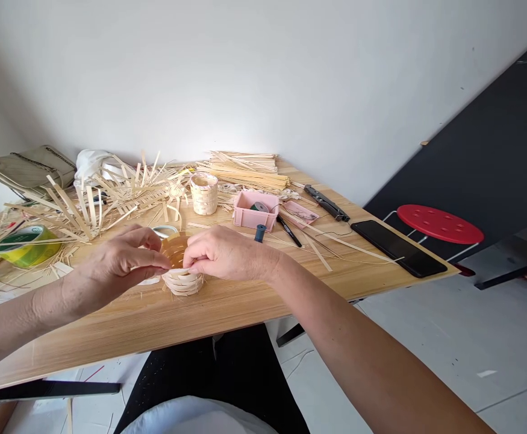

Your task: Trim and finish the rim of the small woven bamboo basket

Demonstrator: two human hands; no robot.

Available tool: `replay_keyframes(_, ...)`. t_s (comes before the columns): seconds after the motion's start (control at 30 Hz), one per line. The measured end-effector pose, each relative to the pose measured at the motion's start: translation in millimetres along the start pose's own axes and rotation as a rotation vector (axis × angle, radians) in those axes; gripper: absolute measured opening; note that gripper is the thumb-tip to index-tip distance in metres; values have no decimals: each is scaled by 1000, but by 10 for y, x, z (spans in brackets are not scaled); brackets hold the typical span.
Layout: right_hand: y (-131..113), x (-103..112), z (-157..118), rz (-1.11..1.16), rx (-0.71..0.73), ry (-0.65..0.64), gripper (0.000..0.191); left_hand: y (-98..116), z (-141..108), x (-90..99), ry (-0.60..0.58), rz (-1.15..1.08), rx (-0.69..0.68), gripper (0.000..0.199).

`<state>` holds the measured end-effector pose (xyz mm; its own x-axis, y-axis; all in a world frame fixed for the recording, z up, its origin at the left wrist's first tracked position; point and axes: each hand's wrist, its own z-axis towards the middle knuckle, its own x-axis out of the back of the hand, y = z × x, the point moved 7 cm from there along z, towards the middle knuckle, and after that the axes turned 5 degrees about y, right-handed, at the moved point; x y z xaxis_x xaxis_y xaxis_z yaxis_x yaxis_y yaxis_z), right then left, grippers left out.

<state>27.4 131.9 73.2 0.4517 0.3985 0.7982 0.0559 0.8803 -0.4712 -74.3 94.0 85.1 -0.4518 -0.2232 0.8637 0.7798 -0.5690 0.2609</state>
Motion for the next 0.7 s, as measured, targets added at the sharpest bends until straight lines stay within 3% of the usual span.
replay_keyframes(0.1,4,-4,6,-18,-4,19,15,96,-26,51,91,204,-102,20)
replay_keyframes(0.2,1,-4,10,-35,0,37,16,114,-29,-31,8,111,-92,27)
replay_keyframes(0.27,2,-5,7,-31,0,44,16,75,-25,-89,-51,-39,-6,24)
replay_keyframes(0.43,21,-4,-20,11,-19,68,16,-137,-125,-320,-270,-428,375,13)
replay_keyframes(0.53,50,-11,-26,34,-49,58,16,-138,-151,-361,-306,-465,316,11)
replay_keyframes(0.7,69,25,-9,35,-115,20,17,-139,-104,-304,-200,-329,207,10)
